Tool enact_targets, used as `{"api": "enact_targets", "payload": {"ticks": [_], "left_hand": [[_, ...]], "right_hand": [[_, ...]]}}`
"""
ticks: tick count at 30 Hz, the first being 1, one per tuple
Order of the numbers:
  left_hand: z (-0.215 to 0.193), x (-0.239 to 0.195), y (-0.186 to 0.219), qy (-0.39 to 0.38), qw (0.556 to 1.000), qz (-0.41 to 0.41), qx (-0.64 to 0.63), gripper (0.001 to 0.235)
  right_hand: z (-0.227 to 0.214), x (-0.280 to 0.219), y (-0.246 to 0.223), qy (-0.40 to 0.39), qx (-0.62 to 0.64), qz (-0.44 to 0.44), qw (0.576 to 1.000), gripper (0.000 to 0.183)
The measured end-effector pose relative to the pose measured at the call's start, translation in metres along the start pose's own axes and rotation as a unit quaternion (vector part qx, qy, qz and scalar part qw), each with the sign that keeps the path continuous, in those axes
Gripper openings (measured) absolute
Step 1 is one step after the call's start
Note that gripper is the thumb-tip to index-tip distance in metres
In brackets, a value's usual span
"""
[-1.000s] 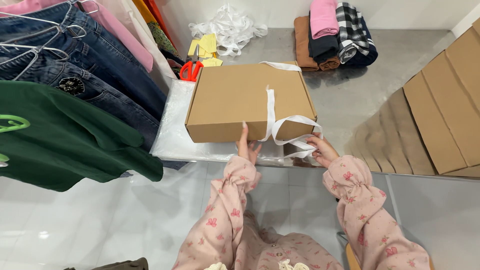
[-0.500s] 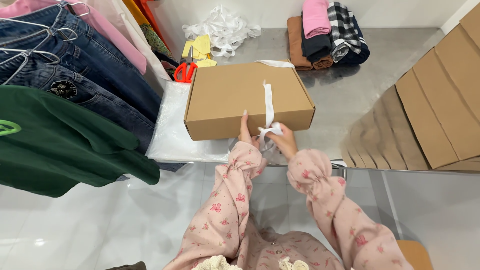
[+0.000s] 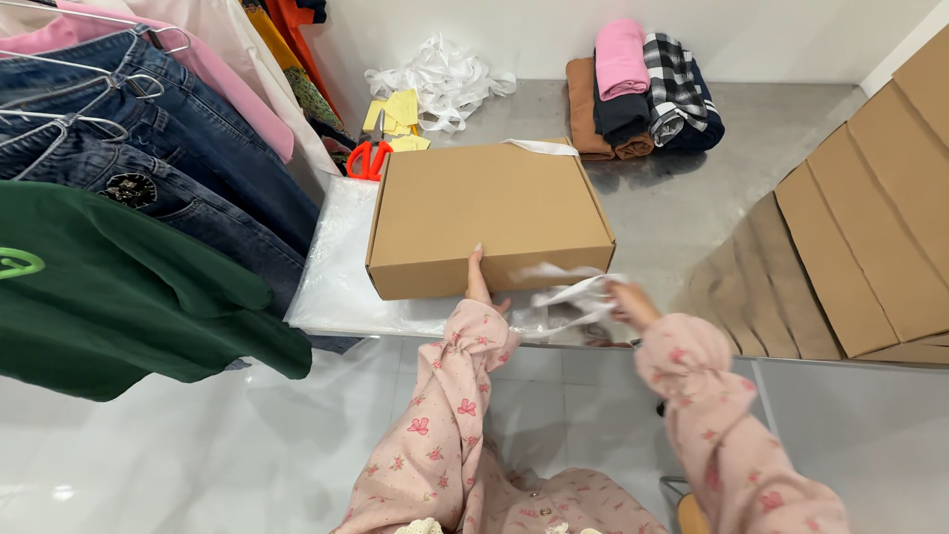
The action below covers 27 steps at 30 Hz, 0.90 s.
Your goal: The person places a folded pink garment into a clear plastic bag and sets it aside. They then smooth out a sheet of bubble wrap on the table. Next, they untie a white ribbon from a cardboard box, open the box, and remove a plastic-wrapped item before closing the box again.
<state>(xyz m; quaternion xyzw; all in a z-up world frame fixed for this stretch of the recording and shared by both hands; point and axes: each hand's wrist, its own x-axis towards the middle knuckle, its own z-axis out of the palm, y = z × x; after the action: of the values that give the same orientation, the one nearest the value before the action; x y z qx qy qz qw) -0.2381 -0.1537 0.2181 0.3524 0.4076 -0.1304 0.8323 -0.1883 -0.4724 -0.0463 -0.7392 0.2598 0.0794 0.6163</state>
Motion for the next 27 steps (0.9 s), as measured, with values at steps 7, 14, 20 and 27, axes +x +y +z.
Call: {"api": "enact_targets", "payload": {"ticks": [7,14,20,27], "left_hand": [[-0.012,0.067,-0.033,-0.018,0.998,0.01,-0.064,0.139],[-0.02,0.061,-0.033,0.021,0.997,0.043,-0.067,0.141],[-0.027,0.08,-0.047,0.022,0.996,0.02,-0.084,0.141],[-0.07,0.236,-0.085,0.006,1.0,0.003,0.006,0.131]], "right_hand": [[-0.154,0.051,0.023,0.296,0.048,-0.082,0.95,0.021],[-0.151,-0.012,-0.045,0.291,-0.275,-0.374,0.836,0.043],[-0.126,0.031,-0.002,0.016,-0.446,-0.182,0.876,0.093],[-0.072,0.048,-0.022,0.109,-0.487,-0.156,0.853,0.061]]}}
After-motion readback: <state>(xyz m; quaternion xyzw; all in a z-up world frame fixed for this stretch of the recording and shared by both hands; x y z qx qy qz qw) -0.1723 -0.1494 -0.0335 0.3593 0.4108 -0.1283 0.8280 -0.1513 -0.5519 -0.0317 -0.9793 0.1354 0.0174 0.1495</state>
